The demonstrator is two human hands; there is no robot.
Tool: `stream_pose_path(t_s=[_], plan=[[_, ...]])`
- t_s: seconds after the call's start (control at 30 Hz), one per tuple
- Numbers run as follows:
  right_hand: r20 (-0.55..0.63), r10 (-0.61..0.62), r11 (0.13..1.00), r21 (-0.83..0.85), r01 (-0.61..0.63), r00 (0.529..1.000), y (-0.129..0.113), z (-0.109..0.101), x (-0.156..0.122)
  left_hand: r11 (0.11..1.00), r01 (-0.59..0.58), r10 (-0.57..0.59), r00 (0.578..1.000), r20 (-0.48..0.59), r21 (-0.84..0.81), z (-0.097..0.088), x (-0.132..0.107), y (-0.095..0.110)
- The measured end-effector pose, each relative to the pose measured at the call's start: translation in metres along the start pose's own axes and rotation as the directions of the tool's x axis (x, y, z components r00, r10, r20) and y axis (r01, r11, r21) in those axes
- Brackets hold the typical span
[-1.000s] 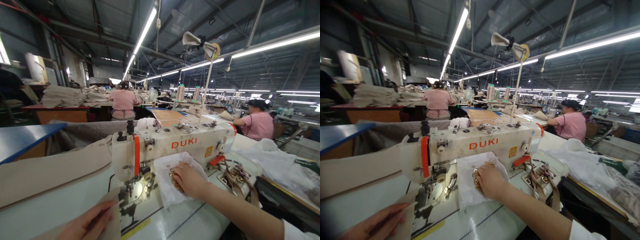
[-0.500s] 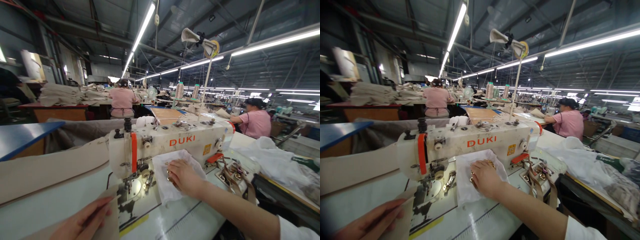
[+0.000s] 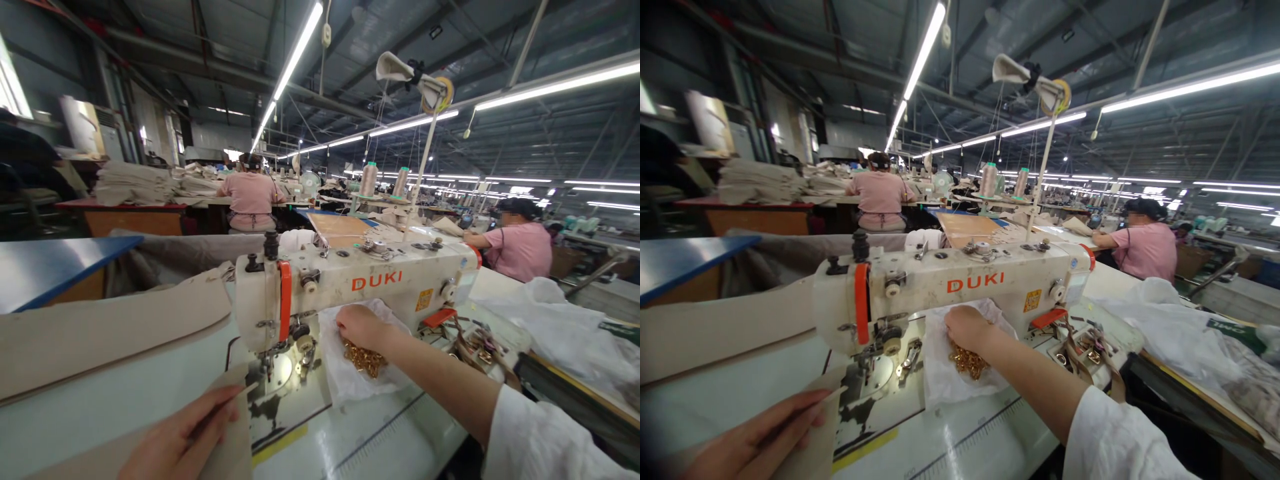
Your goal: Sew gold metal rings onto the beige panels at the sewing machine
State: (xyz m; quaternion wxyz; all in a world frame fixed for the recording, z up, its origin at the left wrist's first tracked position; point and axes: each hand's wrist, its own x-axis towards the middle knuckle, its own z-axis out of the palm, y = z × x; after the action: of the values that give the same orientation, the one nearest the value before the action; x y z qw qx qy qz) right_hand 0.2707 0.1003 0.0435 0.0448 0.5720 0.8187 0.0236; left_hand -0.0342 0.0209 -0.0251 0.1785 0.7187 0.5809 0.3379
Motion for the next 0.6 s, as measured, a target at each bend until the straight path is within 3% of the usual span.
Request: stream_pose_path(t_s=[0.33,0.47,0.6], plan=[[-0.006,-0.047,0.996,0.073,0.047,0.999,0.010,0.006,0.006,1.000,-0.007,0.007,1.000,-0.020,-0.014,-0.008,0.002,0.011],[-0.067,-0.033,0.988,0.151,0.043,0.997,0.011,0.008,0.003,1.000,0.019,-0.019,0.999,-0.036,-0.006,-0.010,0.001,0.015],[-0.163,0.025,0.963,0.269,0.020,0.986,0.014,0.008,-0.005,1.000,0.003,-0.003,1.000,-0.019,-0.030,-0.004,0.001,0.004]])
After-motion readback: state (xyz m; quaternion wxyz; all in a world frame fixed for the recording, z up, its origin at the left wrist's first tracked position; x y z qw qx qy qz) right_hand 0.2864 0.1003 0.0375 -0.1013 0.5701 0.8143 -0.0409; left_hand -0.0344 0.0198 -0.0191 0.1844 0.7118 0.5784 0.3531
